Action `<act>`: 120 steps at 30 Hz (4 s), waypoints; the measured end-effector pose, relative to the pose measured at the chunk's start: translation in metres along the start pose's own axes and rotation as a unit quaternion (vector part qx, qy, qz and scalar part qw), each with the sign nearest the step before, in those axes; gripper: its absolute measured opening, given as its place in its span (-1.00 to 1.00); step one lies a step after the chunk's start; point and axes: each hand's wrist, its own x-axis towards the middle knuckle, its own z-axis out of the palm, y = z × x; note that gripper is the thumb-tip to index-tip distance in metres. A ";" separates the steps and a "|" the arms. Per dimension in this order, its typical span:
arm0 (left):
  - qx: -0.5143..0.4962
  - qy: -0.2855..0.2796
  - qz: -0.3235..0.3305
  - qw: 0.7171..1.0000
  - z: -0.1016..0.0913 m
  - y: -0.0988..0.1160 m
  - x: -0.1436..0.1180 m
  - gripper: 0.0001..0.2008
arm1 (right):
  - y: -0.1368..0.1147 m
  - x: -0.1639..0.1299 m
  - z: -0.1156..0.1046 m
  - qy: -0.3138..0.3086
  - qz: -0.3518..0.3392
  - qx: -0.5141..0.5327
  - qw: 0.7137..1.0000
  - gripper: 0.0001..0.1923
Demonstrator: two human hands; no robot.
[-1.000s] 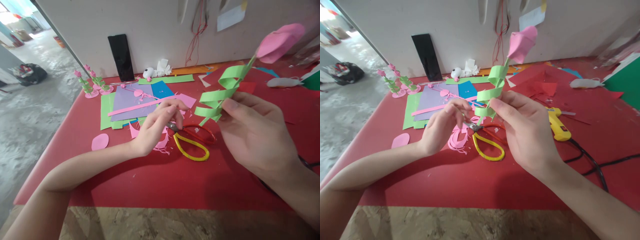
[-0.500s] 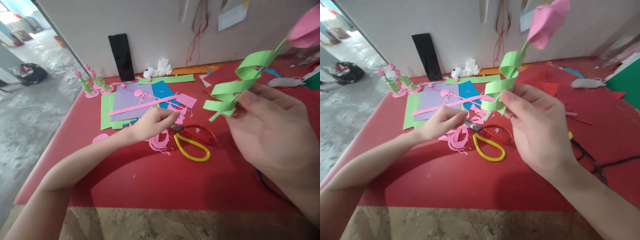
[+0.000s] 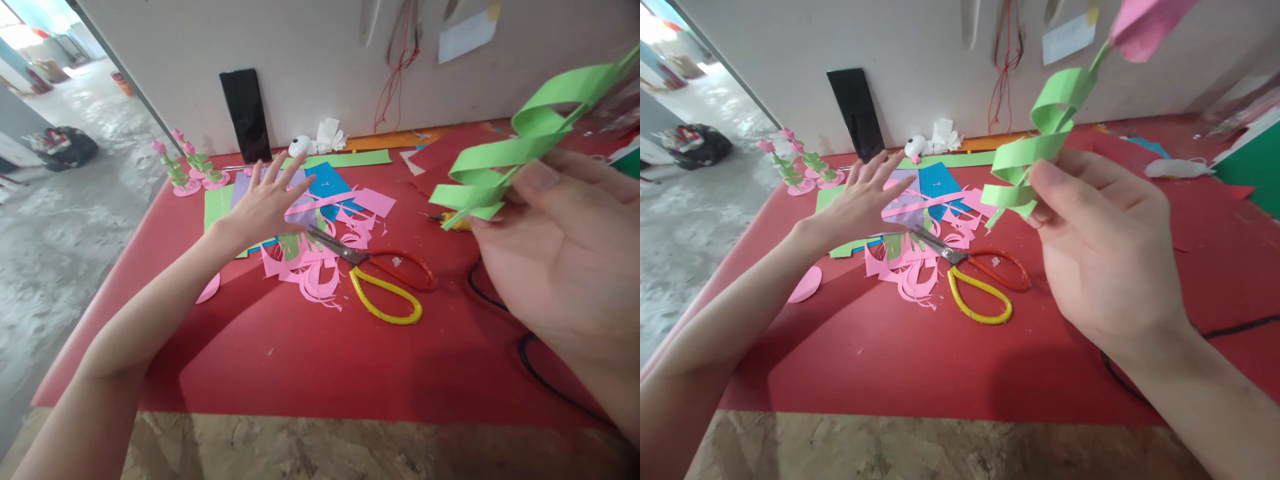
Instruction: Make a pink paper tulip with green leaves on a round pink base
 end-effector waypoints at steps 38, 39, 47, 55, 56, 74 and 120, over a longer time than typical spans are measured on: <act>-0.672 -0.149 -0.076 0.722 0.016 0.073 -0.013 -0.51 | 0.023 -0.014 0.009 -0.084 0.139 -0.034 0.986 -0.88; -0.666 -0.154 -0.075 0.726 0.016 0.074 -0.013 -0.48 | 0.023 -0.014 0.008 -0.083 0.140 -0.037 0.986 -0.87; -0.687 -0.138 -0.060 0.710 0.020 0.074 -0.014 -0.39 | 0.021 -0.013 0.009 -0.081 0.159 -0.014 0.984 -0.85; -0.730 -0.119 -0.066 0.670 0.032 0.075 -0.016 -0.64 | 0.020 -0.011 0.012 -0.077 0.140 0.020 0.987 -0.93; -0.724 -0.115 -0.069 0.677 0.034 0.075 -0.017 -0.66 | 0.020 -0.012 0.012 -0.078 0.141 0.021 0.987 -0.92; -0.453 0.049 -0.045 0.889 0.031 0.090 -0.025 -0.79 | 0.031 -0.020 0.013 -0.088 0.163 -0.004 0.983 -0.82; -0.507 0.055 -0.142 0.848 0.000 0.076 -0.063 -0.76 | 0.037 -0.036 0.027 -0.238 0.115 -0.211 0.941 -0.59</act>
